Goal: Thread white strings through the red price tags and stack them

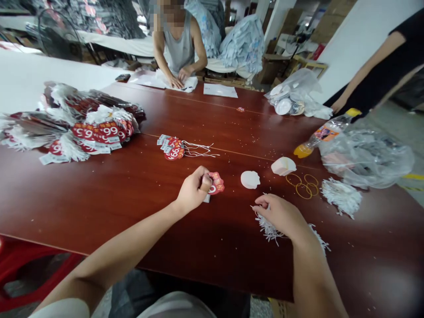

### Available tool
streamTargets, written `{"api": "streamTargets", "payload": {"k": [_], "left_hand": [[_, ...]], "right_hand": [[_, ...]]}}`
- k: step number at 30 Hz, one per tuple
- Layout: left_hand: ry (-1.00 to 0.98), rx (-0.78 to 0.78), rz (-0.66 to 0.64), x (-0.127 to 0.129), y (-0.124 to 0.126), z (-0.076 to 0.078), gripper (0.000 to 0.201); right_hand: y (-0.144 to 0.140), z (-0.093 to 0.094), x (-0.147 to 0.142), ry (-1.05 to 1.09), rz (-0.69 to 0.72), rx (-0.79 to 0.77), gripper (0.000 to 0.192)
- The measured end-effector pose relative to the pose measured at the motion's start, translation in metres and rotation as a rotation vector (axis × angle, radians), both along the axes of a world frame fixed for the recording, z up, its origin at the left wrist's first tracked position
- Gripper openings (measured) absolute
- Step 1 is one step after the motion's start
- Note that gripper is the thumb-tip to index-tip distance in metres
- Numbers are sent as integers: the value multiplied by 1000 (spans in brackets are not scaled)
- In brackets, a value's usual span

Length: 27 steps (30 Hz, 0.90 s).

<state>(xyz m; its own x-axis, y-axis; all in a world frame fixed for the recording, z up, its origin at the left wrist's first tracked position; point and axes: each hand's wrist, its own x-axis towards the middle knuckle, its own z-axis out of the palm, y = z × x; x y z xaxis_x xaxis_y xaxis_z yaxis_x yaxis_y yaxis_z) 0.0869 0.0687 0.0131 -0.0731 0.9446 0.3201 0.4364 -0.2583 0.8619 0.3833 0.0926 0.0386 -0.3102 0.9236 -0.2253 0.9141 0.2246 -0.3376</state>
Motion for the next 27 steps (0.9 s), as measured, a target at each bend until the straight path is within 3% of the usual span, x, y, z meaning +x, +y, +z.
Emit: {"api": "streamTargets", "payload": {"k": [5, 8, 13, 16, 21, 25, 27], "left_hand": [[-12, -103, -35, 5, -1, -9, 35], [6, -150, -105, 4, -6, -7, 31], [-53, -155, -189, 1, -14, -9, 21], [-86, -126, -190, 3, -16, -9, 16], [63, -17, -176, 5, -20, -5, 9], [242, 188, -188, 8, -24, -5, 9], [268, 220, -151, 10, -25, -7, 9]], "right_hand": [[8, 0, -14, -83, 12, -156, 18], [1, 8, -29, -56, 55, -81, 13], [-21, 18, -66, 430, 187, -75, 16], [-27, 7, -83, 679, 110, 45, 19], [-29, -12, -90, 644, 38, 250, 16], [-29, -11, -86, 631, 24, 256, 14], [-30, -10, -85, 663, 17, 227, 15]]}}
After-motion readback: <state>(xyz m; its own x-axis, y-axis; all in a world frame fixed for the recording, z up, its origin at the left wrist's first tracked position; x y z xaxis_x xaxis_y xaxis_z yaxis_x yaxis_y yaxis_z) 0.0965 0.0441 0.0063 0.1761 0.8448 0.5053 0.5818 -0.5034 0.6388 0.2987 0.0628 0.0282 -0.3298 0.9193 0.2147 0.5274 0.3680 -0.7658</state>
